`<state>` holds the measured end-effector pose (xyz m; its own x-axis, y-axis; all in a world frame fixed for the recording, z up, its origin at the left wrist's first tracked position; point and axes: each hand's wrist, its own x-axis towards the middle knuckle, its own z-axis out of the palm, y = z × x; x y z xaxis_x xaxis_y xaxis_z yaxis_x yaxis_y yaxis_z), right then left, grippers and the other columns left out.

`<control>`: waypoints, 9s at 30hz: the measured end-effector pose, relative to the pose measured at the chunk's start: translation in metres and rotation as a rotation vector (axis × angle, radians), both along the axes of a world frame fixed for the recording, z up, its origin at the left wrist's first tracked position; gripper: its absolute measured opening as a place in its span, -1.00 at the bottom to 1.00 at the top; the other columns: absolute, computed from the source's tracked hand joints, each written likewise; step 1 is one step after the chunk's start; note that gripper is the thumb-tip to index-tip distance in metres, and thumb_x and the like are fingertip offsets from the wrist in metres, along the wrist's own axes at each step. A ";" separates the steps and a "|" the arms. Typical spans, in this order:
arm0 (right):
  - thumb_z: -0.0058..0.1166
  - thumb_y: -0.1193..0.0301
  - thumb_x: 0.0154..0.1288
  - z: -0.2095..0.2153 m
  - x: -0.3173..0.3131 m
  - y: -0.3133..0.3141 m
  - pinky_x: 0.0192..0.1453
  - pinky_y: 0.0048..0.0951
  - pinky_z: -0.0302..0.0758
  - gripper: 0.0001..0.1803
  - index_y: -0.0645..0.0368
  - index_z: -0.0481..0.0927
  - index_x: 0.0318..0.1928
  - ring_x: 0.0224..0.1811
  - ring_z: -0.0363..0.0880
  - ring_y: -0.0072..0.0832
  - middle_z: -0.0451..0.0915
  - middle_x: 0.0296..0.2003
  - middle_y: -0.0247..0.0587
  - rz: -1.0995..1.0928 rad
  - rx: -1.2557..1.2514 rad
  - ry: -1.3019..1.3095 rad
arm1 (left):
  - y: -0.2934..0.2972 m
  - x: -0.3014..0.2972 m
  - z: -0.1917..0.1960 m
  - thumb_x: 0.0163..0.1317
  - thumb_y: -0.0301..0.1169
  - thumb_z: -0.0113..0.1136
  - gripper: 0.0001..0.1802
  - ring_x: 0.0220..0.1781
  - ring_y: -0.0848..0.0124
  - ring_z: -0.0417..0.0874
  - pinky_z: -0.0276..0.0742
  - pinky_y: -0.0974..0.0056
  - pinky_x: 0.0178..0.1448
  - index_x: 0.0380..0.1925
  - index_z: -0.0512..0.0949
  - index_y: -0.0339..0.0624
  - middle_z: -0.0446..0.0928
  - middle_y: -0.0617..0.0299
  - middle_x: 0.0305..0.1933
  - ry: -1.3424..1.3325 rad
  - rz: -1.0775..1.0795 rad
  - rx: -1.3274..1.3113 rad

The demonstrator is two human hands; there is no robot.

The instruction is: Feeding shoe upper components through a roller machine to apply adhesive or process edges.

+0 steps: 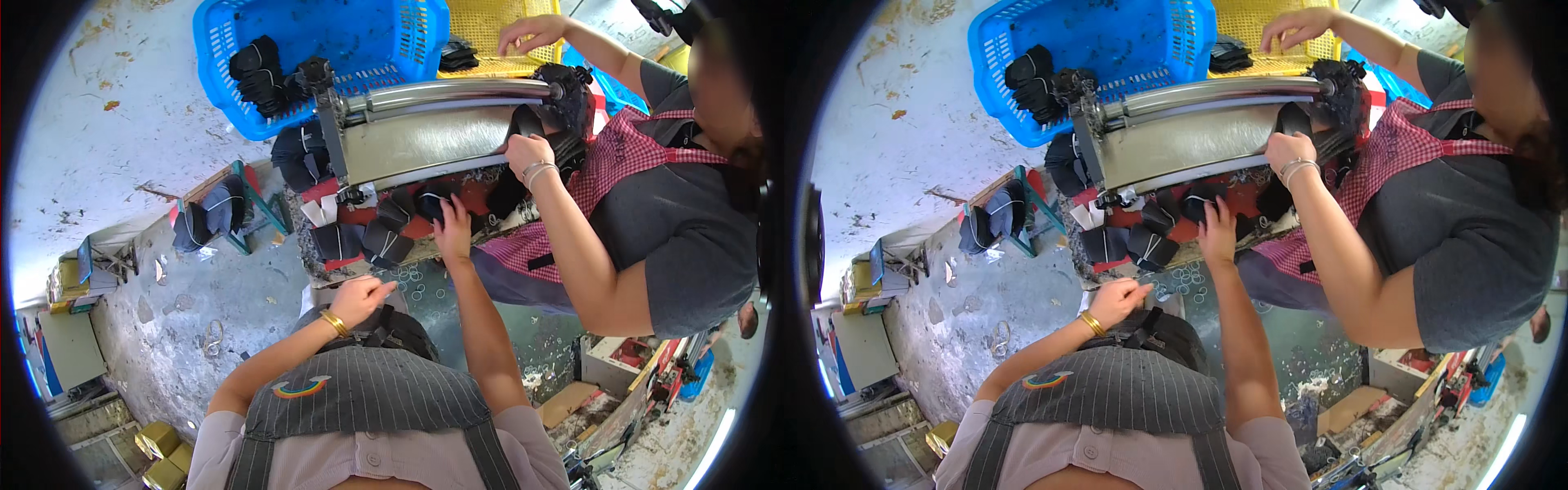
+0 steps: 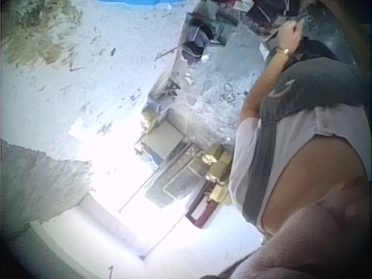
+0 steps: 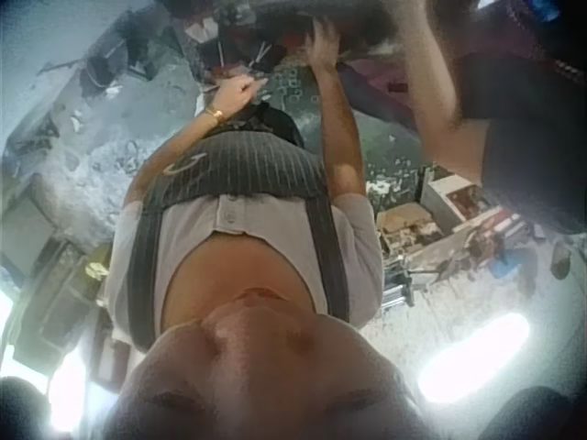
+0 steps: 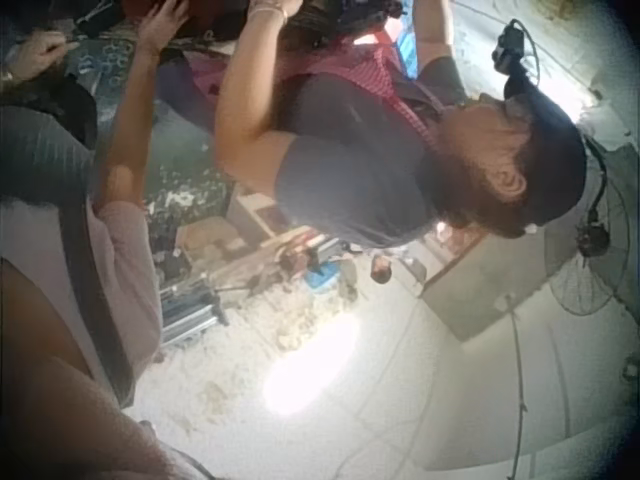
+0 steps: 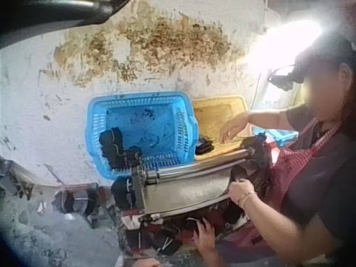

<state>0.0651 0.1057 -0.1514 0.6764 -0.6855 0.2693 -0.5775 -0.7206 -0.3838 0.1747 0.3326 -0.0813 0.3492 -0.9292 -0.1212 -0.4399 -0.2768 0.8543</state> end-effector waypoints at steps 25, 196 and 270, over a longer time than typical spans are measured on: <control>0.17 0.46 0.08 0.194 -0.083 0.151 -0.11 -0.44 0.42 -0.68 0.25 0.52 -0.11 -0.20 0.51 -0.35 0.53 -0.22 -0.15 0.349 0.857 -0.333 | 0.002 0.004 0.105 0.08 -0.18 0.27 -0.43 -0.01 0.48 0.39 0.35 0.40 0.04 -0.01 0.34 -0.29 0.37 0.22 -0.09 0.807 -0.680 0.424; 0.18 0.34 0.15 0.159 0.154 -0.021 -0.53 -0.52 0.40 -0.71 0.30 0.45 -0.26 -0.59 0.49 -0.60 0.55 -0.53 -0.23 -0.418 0.825 -0.485 | -0.300 0.298 0.081 0.21 -0.19 0.12 -0.60 -0.21 0.47 0.54 0.51 0.39 -0.17 -0.15 0.47 -0.34 0.50 0.19 -0.28 0.327 -0.639 0.655; 0.09 0.47 0.21 0.176 0.109 0.011 -0.52 -0.65 0.37 -0.83 0.36 0.58 -0.31 -0.60 0.44 -0.72 0.54 -0.58 -0.36 -0.411 1.090 -0.289 | -0.286 0.309 0.135 0.14 -0.49 0.18 -0.66 -0.16 0.45 0.61 0.55 0.33 -0.05 -0.07 0.41 -0.30 0.56 0.18 -0.15 0.825 -0.360 0.343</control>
